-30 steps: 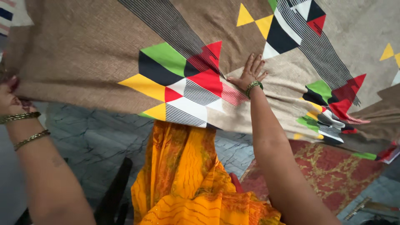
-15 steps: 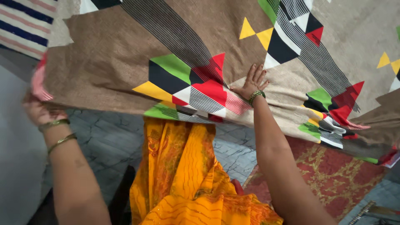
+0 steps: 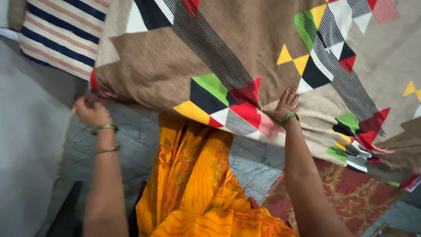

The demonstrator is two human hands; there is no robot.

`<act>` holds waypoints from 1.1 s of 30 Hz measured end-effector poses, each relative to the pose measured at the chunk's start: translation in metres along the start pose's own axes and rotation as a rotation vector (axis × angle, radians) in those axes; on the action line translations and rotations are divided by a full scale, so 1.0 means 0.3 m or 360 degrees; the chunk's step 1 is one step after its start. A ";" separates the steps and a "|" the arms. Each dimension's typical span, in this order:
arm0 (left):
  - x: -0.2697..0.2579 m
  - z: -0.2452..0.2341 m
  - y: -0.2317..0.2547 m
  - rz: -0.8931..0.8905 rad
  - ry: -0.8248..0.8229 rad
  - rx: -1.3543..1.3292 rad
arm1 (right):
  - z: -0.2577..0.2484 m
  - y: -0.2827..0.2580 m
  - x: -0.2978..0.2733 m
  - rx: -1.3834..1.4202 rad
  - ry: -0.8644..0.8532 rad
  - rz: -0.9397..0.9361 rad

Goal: The person spreads a large patterned sheet across a bed, smoothing the surface with both hands and tucking the fabric edges beneath the mattress.

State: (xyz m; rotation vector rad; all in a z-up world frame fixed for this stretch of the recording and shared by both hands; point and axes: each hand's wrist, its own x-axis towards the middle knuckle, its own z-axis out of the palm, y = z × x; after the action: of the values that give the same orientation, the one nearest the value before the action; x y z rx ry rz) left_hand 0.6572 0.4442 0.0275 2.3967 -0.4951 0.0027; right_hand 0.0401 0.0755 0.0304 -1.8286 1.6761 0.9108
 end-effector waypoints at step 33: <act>0.288 0.462 0.353 0.0577 -0.0981 0.0072 | -0.182 -1.711 0.578 0.1765 0.0669 -0.1220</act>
State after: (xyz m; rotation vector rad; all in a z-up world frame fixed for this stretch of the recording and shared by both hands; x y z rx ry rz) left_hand 0.6826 0.2534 -0.0015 2.2886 -1.2153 -0.5808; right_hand 0.5595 -0.0166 -0.1049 -1.5893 1.0736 -0.6581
